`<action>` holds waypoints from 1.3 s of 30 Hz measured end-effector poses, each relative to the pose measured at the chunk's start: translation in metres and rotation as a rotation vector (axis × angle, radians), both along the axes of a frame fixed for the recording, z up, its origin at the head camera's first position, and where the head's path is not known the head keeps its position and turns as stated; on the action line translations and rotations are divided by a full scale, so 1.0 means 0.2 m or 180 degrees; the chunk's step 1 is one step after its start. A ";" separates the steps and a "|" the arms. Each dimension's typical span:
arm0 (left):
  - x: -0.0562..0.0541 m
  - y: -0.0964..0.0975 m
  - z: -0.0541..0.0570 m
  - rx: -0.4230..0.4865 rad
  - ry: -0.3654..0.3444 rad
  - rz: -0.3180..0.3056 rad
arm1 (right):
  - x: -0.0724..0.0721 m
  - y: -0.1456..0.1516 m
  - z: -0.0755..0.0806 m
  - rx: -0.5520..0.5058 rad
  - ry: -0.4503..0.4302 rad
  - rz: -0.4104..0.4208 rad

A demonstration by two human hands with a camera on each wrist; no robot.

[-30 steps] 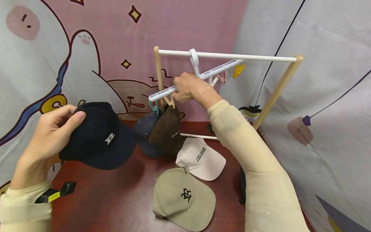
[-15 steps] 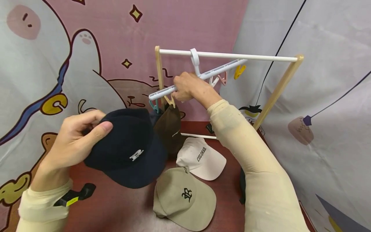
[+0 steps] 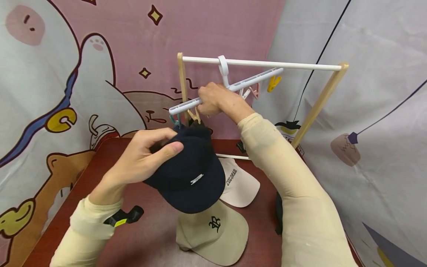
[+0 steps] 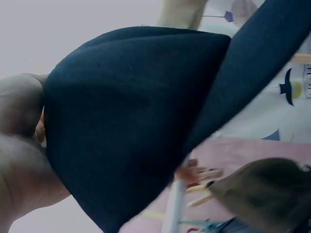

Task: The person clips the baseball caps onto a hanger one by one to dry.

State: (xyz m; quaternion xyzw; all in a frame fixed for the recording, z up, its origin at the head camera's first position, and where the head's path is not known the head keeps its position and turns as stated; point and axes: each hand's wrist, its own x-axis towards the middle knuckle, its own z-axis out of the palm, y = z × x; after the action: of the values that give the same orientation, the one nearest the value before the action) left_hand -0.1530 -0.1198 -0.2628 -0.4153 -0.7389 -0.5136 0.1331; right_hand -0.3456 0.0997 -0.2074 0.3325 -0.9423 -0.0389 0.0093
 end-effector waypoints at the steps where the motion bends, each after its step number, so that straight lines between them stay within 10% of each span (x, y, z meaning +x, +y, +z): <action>1: -0.02 0.03 -0.01 -0.0003 0.0006 -0.0003 | 0.00 0.00 0.00 0.0004 -0.0027 -0.0011; 23: -0.33 0.37 -0.28 -0.0062 -0.0274 0.1070 | 0.01 -0.04 0.05 -0.0058 -0.0342 -0.0160; 31: -0.56 0.41 -0.49 -0.0054 -0.0404 0.1452 | 0.01 -0.04 0.05 -0.0046 -0.0318 -0.0141; 39: -0.66 0.45 -0.54 -0.0079 -0.0534 0.1639 | 0.01 -0.04 0.05 -0.0054 -0.0305 -0.0171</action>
State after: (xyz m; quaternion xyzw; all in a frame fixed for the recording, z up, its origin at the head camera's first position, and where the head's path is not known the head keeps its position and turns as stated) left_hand -0.2856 -0.0291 -0.3707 -0.1713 -0.8349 -0.4864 0.1925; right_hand -0.3436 0.0923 -0.1973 0.3085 -0.9505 -0.0151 -0.0340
